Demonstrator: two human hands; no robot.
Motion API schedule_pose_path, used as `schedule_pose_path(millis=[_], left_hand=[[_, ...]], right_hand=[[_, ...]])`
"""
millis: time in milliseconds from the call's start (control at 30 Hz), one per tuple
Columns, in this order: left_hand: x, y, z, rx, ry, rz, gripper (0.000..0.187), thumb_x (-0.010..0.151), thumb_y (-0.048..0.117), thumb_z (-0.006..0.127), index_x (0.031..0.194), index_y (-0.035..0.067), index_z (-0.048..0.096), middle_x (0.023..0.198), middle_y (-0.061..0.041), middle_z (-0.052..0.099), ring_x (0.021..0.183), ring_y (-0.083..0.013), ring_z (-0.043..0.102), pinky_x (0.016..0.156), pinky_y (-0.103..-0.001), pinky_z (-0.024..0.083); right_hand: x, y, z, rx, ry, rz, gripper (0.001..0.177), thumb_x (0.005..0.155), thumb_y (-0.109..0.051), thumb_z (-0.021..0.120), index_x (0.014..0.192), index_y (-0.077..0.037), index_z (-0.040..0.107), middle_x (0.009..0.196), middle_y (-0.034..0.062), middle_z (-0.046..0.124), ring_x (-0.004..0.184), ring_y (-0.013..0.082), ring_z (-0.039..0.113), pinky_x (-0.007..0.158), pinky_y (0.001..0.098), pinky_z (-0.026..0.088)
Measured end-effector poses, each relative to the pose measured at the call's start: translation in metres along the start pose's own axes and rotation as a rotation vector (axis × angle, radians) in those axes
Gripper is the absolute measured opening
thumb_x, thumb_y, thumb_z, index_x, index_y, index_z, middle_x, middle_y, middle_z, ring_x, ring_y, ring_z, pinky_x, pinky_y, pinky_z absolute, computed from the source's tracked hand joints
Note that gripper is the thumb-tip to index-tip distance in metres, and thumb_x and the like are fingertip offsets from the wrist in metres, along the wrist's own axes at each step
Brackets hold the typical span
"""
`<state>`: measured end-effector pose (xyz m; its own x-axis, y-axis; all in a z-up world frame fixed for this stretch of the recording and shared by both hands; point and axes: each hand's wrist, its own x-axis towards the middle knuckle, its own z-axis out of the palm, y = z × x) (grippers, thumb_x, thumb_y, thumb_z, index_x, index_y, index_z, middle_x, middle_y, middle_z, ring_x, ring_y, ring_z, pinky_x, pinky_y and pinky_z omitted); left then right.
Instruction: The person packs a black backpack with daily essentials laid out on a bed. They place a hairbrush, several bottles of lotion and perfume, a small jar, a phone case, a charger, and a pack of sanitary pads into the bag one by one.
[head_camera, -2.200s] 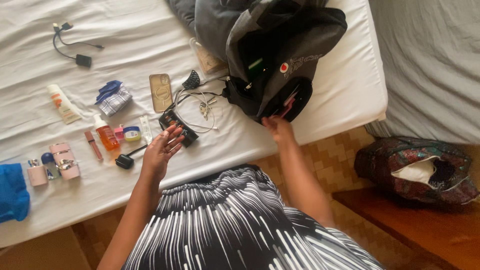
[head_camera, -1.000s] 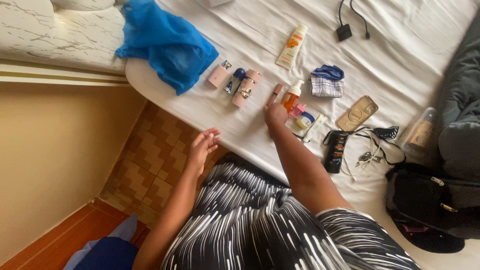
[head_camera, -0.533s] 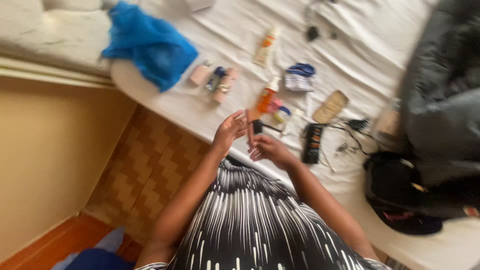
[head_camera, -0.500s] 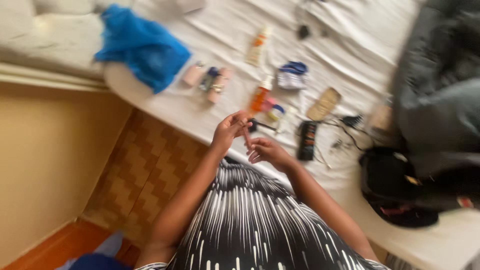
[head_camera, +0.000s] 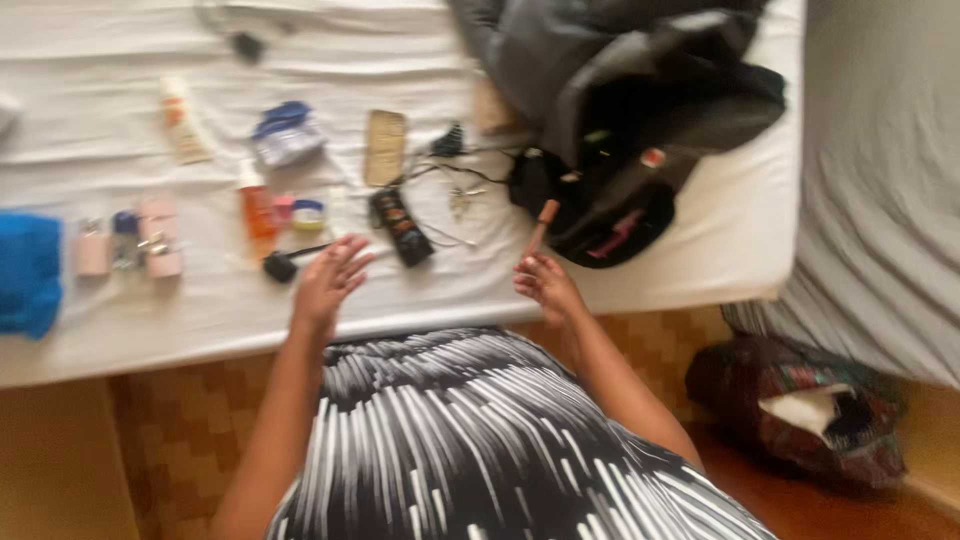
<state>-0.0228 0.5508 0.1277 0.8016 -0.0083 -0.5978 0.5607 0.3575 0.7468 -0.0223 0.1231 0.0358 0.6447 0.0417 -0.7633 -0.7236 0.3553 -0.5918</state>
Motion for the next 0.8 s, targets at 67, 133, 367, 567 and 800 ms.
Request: schedule_pose_path(millis=[67, 133, 367, 567, 800], left_hand=[[-0.005, 0.010, 0.012, -0.024, 0.002, 0.005, 0.051, 0.106, 0.033, 0.049, 0.148, 0.006, 0.048, 0.144, -0.014, 0.062, 0.129, -0.0263, 0.063, 0.104, -0.039, 0.050], [-0.009, 0.017, 0.022, -0.035, 0.014, 0.001, 0.050, 0.106, 0.031, 0.050, 0.148, 0.005, 0.048, 0.144, -0.014, 0.062, 0.129, -0.0262, 0.063, 0.104, -0.038, 0.050], [-0.010, 0.022, 0.038, -0.032, 0.021, 0.031, 0.046, 0.106, 0.029, 0.051, 0.146, 0.006, 0.048, 0.142, -0.012, 0.064, 0.126, -0.0238, 0.064, 0.102, -0.036, 0.050], [-0.010, 0.017, 0.028, -0.018, 0.050, -0.012, 0.044, 0.104, 0.026, 0.053, 0.144, 0.007, 0.051, 0.140, -0.011, 0.065, 0.125, -0.0221, 0.065, 0.100, -0.034, 0.051], [-0.013, 0.009, -0.001, -0.034, 0.079, 0.012, 0.042, 0.105, 0.026, 0.054, 0.142, 0.009, 0.051, 0.139, -0.009, 0.066, 0.124, -0.0214, 0.065, 0.099, -0.034, 0.051]], right_hand=[[-0.001, -0.001, -0.046, 0.081, -0.008, -0.056, 0.032, 0.103, -0.021, 0.068, 0.128, -0.006, 0.055, 0.109, 0.0120, 0.068, 0.094, 0.0233, 0.068, 0.083, 0.0398, 0.061], [-0.003, 0.008, -0.075, 0.068, 0.098, -0.031, 0.032, 0.101, -0.024, 0.064, 0.129, -0.011, 0.056, 0.109, 0.0106, 0.067, 0.094, 0.0240, 0.068, 0.083, 0.0401, 0.062], [-0.006, 0.036, -0.104, 0.251, 0.164, -0.039, 0.022, 0.101, -0.023, 0.059, 0.121, -0.015, 0.055, 0.112, 0.0111, 0.070, 0.093, 0.0256, 0.070, 0.082, 0.0417, 0.061], [0.006, 0.021, -0.104, 0.377, 0.236, -0.117, 0.016, 0.106, -0.022, 0.054, 0.116, -0.010, 0.057, 0.107, 0.0111, 0.071, 0.091, 0.0252, 0.070, 0.083, 0.0430, 0.062], [0.038, -0.025, -0.105, 0.661, 0.242, -0.098, 0.013, 0.103, -0.011, 0.052, 0.113, -0.004, 0.059, 0.109, 0.0125, 0.073, 0.095, 0.0277, 0.074, 0.088, 0.0444, 0.062]])
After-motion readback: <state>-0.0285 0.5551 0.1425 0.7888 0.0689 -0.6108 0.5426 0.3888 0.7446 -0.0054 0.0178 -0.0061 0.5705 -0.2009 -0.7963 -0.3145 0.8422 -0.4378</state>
